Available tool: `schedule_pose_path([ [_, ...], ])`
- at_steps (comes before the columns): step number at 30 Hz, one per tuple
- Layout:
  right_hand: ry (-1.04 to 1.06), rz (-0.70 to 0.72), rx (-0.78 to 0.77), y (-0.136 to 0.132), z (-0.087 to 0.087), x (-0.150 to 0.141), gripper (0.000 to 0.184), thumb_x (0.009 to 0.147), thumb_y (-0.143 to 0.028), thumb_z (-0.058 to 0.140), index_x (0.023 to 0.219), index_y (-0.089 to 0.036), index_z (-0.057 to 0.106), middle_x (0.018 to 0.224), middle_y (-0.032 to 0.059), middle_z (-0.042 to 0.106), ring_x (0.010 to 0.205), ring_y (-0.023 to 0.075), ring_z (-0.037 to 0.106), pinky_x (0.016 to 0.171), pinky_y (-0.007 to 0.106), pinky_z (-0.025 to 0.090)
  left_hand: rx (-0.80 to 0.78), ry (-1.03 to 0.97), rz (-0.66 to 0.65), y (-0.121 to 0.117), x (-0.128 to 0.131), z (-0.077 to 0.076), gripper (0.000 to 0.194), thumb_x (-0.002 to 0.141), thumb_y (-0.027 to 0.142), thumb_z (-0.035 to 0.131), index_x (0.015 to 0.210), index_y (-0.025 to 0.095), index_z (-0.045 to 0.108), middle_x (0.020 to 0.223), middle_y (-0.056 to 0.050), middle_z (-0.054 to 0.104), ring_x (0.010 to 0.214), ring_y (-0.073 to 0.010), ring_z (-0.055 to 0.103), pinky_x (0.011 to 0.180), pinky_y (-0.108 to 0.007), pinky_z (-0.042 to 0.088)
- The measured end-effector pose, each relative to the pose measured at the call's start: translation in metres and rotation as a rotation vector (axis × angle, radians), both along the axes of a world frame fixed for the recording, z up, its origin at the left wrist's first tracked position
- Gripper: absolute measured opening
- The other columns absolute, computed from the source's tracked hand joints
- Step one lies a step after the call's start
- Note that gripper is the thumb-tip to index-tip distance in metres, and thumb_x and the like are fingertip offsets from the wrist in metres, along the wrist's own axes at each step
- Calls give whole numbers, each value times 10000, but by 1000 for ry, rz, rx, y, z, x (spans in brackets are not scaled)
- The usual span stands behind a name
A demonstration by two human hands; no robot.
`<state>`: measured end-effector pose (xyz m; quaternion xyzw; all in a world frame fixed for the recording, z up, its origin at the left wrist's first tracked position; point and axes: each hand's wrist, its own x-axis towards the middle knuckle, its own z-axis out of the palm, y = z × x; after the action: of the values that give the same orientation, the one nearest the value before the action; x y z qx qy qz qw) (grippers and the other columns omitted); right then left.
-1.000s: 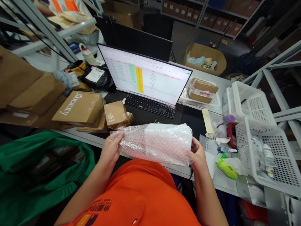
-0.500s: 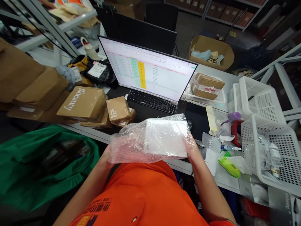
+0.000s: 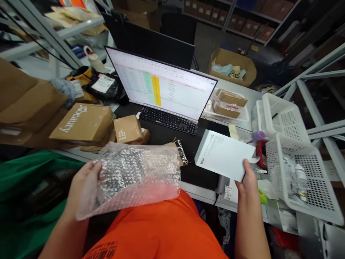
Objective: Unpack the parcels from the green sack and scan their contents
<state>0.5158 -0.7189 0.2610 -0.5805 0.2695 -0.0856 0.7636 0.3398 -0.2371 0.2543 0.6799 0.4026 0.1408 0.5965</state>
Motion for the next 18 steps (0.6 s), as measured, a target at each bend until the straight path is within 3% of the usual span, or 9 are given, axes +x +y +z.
schedule_pose_path([
  [2,-41,10,2,5,-7,1,490,758,-502,746,1153,-217,692,1067,25,767,1002,227,718,942,400,596,205,42,17,-15,5,-1,674,813,506,709,1379,226,474,876,5,639,672,-174,595,624,-296,487],
  [4,-53,106,11,21,-16,2,544,765,-627,721,1121,-216,709,1054,48,770,1009,250,718,941,417,594,529,63,-37,-33,18,1,764,838,461,680,1494,203,386,1185,-112,606,942,-252,636,836,-407,530],
  [6,-47,255,2,41,-21,3,612,745,-722,701,1083,-213,725,1026,71,774,983,273,724,918,428,596,802,15,-115,-44,32,6,637,899,462,598,1447,156,489,1428,-208,439,1226,-337,542,1055,-516,436],
  [8,-76,432,-57,61,-19,7,661,731,-763,692,1088,-208,736,1020,90,774,980,293,724,906,443,592,918,-115,-174,-45,43,15,529,952,504,509,1315,136,621,1534,-224,339,1380,-381,417,1168,-556,310],
  [9,-124,541,-115,70,-14,10,672,731,-764,695,1105,-208,741,1043,98,770,1013,301,715,924,449,581,900,-200,-216,-43,46,22,539,971,551,456,1257,141,660,1538,-214,366,1401,-381,402,1189,-554,280],
  [11,-298,779,-277,89,3,16,674,719,-736,733,1142,-212,752,1150,116,746,1136,318,669,1002,466,531,700,-371,-376,-38,49,36,657,952,686,400,1260,166,658,1470,-190,496,1385,-366,447,1190,-532,305],
  [13,-513,989,-441,110,25,19,652,682,-672,808,1156,-226,763,1275,129,695,1231,328,612,1067,478,473,413,-431,-596,-38,48,49,797,827,756,586,1394,196,571,1440,-173,551,1370,-366,482,1187,-502,343],
  [16,-707,1147,-615,144,55,13,698,608,-550,909,1221,-261,741,1289,125,687,1193,327,627,1093,497,441,238,-322,-803,-49,49,53,1071,562,500,941,1495,241,484,1485,-155,525,1392,-402,460,1205,-493,331],
  [18,-736,1186,-665,157,66,8,804,591,-515,928,1320,-280,682,1249,112,709,1160,320,638,1113,507,423,269,-259,-827,-57,51,42,943,571,372,949,1423,256,564,1410,-135,589,1318,-385,531,1163,-478,384],
])
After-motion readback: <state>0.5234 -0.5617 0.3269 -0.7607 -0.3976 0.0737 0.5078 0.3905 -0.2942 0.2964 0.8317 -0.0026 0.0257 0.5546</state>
